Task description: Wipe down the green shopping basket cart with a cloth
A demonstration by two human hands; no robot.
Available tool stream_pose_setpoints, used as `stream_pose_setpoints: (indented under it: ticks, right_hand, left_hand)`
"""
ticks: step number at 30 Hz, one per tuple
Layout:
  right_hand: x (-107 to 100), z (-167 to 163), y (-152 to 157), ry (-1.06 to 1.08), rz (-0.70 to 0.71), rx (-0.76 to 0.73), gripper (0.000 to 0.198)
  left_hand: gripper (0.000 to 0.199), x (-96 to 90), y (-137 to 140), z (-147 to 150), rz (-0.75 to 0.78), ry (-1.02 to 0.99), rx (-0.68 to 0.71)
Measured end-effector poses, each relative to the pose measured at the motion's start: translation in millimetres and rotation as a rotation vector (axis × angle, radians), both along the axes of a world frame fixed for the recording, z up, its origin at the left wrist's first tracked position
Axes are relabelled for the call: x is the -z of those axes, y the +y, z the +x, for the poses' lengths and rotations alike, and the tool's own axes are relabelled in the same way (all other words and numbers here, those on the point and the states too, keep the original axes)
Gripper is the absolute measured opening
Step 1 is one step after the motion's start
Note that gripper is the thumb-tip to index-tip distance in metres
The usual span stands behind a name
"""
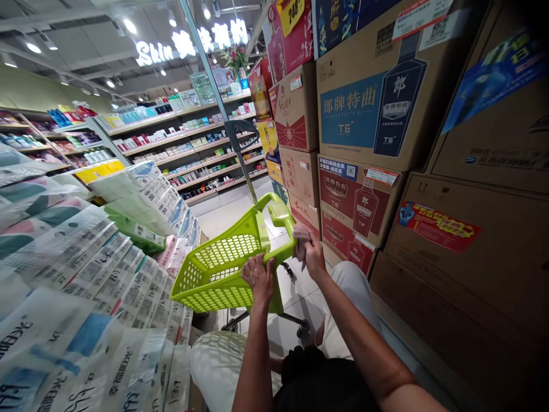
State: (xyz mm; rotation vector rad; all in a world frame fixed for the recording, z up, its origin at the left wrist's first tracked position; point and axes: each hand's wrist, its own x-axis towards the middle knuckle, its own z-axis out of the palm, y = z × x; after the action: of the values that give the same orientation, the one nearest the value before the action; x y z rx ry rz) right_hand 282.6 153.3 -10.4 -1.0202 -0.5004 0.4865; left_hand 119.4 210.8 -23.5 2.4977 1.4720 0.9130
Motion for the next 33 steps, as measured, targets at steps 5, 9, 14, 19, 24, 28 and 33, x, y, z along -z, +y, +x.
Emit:
stream_pose_setpoints:
  ticks: [5, 9, 14, 19, 24, 28, 33]
  right_hand:
    - [-37, 37, 19, -0.480, -0.271, 0.023, 0.040]
    - [-41, 37, 12, -0.799, -0.421, -0.009, 0.036]
    - [-49, 36, 13, -0.996, -0.554, 0.014, 0.034]
    - [-66, 34, 20, -1.058, -0.626, -0.062, 0.035]
    - [-68, 17, 1, -1.283, -0.838, -0.032, 0.032]
    - [-74, 29, 5, -1.234, -0.837, -0.012, 0.035]
    - [-60, 15, -7, -1.354, -0.825, 0.113, 0.033]
  left_hand:
    - [0.036, -1.9, 1, 7, -0.014, -0.001, 0.004]
    - [0.034, 1.8, 0, 6, 0.011, -0.004, 0.021]
    - [0.035, 3.0, -4, 6, 0.027, 0.013, 0.005]
    - [0.037, 0.5, -8, 9, 0.044, 0.068, 0.040]
    - [0.037, -1.1, -15, 15, 0.084, 0.122, 0.010]
    - [0.040, 2.8, -15, 14, 0.069, 0.109, 0.029]
    - [0.043, 10.3, -9, 8, 0.035, 0.128, -0.044]
